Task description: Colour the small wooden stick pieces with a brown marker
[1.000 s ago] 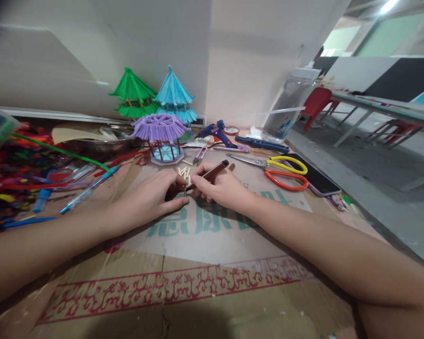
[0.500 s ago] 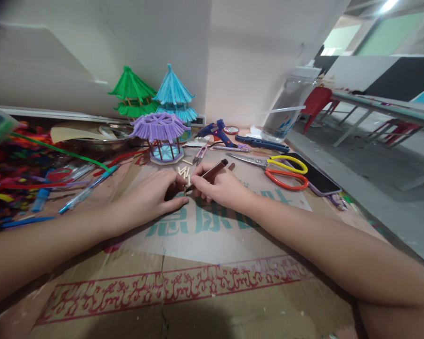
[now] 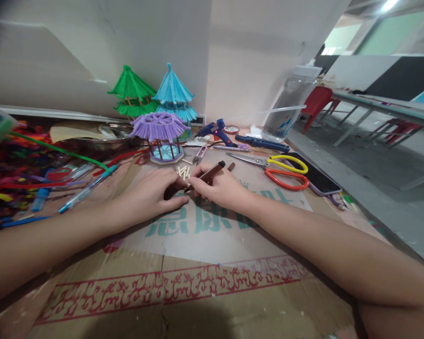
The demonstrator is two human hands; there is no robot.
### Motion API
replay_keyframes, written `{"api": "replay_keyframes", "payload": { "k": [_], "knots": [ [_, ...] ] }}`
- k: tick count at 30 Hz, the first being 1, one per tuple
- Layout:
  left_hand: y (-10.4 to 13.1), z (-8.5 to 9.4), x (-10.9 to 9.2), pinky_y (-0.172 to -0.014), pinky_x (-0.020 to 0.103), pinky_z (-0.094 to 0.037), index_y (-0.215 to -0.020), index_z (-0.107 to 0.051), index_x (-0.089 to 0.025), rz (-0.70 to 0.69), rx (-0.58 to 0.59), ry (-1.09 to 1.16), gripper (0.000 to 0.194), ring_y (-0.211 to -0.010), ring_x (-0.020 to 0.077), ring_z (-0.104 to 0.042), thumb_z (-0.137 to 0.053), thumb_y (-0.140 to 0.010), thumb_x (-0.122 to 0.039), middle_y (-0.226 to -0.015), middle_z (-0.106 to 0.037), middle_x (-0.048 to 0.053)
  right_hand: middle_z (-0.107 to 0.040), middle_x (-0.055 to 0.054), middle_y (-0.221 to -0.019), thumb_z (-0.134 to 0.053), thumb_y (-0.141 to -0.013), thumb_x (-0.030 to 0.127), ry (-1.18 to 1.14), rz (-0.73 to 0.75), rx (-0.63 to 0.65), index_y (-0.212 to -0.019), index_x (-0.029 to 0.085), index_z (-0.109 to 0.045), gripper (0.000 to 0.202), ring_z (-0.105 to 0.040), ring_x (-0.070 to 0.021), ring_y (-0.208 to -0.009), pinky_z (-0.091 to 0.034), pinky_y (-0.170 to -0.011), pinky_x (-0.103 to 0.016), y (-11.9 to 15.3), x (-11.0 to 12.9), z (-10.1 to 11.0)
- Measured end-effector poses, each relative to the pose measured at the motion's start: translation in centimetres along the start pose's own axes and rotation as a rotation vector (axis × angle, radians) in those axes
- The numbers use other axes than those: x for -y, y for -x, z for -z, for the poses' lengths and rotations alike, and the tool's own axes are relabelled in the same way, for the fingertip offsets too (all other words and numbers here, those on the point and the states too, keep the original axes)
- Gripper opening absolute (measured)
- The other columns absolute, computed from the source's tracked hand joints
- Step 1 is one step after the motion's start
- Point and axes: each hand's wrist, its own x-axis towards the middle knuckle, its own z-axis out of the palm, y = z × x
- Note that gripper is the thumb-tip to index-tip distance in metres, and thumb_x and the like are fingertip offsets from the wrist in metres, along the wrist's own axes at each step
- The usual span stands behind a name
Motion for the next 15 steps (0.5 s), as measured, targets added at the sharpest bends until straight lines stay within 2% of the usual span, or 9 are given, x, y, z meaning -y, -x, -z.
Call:
{"api": "replay_keyframes", "payload": {
  "k": [5,15],
  "knots": [
    [-0.10,0.13,-0.11,-0.074,0.036,-0.043,-0.092,-0.061,-0.019,0.011,0.009,-0.005,0.023,-0.087,0.0241,-0.059,-0.072,-0.087,-0.039,-0.091,-0.065,0.004,-0.066,0.001,-0.066,-0.058,-0.092,0.029,0.008,0.015,0.023,-0.083,0.020,-0.057,0.012,-0.056,-0.0103,-0.053,-0.043,-0.046,-0.021,0.08,0.17,0.14],
    [-0.15,0.17,-0.15,-0.074,0.037,-0.042,-0.090,-0.061,-0.020,0.002,0.000,0.004,0.022,-0.087,0.0243,-0.059,-0.072,-0.086,-0.039,-0.090,-0.064,0.004,-0.067,0.001,-0.069,-0.059,-0.094,0.036,0.000,0.035,-0.018,-0.090,0.020,-0.058,0.016,-0.053,-0.0100,-0.051,-0.042,-0.047,-0.023,-0.15,-0.29,0.01]
  ]
}}
